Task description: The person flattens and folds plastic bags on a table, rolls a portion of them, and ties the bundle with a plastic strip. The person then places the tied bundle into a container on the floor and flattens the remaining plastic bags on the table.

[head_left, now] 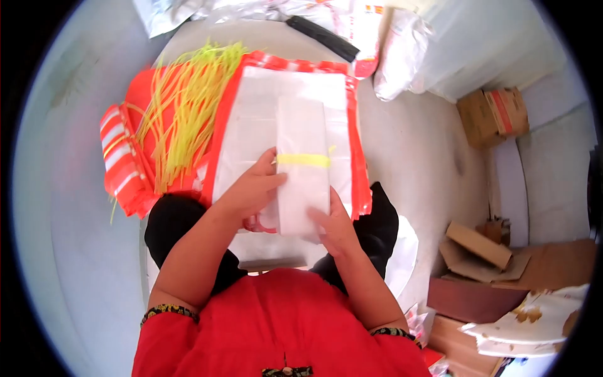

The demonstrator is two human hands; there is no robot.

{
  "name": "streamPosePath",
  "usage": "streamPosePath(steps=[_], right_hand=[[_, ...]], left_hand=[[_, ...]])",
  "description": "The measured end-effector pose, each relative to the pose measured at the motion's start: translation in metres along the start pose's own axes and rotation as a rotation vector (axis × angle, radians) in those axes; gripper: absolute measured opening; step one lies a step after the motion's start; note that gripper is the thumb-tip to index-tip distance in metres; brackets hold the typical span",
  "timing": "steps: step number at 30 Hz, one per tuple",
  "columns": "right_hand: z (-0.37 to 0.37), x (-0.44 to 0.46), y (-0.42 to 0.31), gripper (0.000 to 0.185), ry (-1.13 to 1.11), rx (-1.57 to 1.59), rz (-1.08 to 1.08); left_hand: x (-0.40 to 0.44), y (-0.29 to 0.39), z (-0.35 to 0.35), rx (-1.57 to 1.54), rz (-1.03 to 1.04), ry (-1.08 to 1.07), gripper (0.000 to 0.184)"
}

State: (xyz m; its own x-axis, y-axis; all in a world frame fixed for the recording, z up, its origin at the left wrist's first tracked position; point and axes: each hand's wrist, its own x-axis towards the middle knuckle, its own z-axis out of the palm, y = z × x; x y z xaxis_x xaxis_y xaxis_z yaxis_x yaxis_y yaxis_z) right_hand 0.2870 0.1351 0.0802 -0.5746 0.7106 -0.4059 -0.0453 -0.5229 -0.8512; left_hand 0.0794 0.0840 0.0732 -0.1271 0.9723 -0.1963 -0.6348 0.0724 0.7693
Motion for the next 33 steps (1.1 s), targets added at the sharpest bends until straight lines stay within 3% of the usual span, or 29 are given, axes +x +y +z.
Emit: streamPosePath(steps=[2,3,4,5,6,7,9,11,14,20,26,33], right_hand=[[-0.013,-0.008,-0.005,0.08,0.036,-0.026,-0.031],[-0.031,-0.007,-0.005,0.078,0.015,-0.068,-0.073],[-0.058,-0.005,-0.002,0.077,0.003,-0.113,-0.11],[-0.085,-0.01,-0.003,0.076,-0.003,-0.163,-0.142],[-0.106,-0.021,-0.014,0.072,0.006,-0.199,-0.13],[-0.136,-0.031,-0.017,0.071,-0.011,-0.248,-0.131],[-0.19,-0.066,-0.031,0.07,0.006,-0.323,-0.04],[-0.25,-0.099,-0.022,0.071,0.047,-0.396,-0.094],[-0.32,-0.153,0.002,0.073,0.247,-0.186,-0.075],[-0.421,-0.21,0.117,0.072,0.564,-0.01,-0.014],[-0.474,-0.194,0.223,0.065,0.625,-0.103,0.212],[-0.47,-0.177,0.213,0.066,0.807,0.014,0.197]], left_hand=[[-0.008,0.011,0.014,0.169,0.029,0.119,0.062],[-0.002,0.006,-0.002,0.269,0.188,0.088,0.062],[0.014,-0.009,-0.038,0.699,0.489,0.142,0.066],[0.01,0.006,-0.031,1.254,0.601,0.248,0.07],[0.007,0.011,-0.017,1.553,0.688,0.301,0.075],[0.01,0.011,-0.009,1.913,0.638,0.319,0.074],[0.018,-0.002,-0.015,2.049,0.466,0.242,0.073],[0.022,-0.005,-0.019,2.081,0.501,0.234,0.072],[0.027,-0.009,-0.027,2.114,0.54,0.227,0.069],[0.027,-0.013,-0.027,2.176,0.533,0.222,0.069],[0.028,-0.013,-0.025,2.203,0.517,0.211,0.067],[0.028,-0.014,-0.023,2.22,0.561,0.192,0.064]])
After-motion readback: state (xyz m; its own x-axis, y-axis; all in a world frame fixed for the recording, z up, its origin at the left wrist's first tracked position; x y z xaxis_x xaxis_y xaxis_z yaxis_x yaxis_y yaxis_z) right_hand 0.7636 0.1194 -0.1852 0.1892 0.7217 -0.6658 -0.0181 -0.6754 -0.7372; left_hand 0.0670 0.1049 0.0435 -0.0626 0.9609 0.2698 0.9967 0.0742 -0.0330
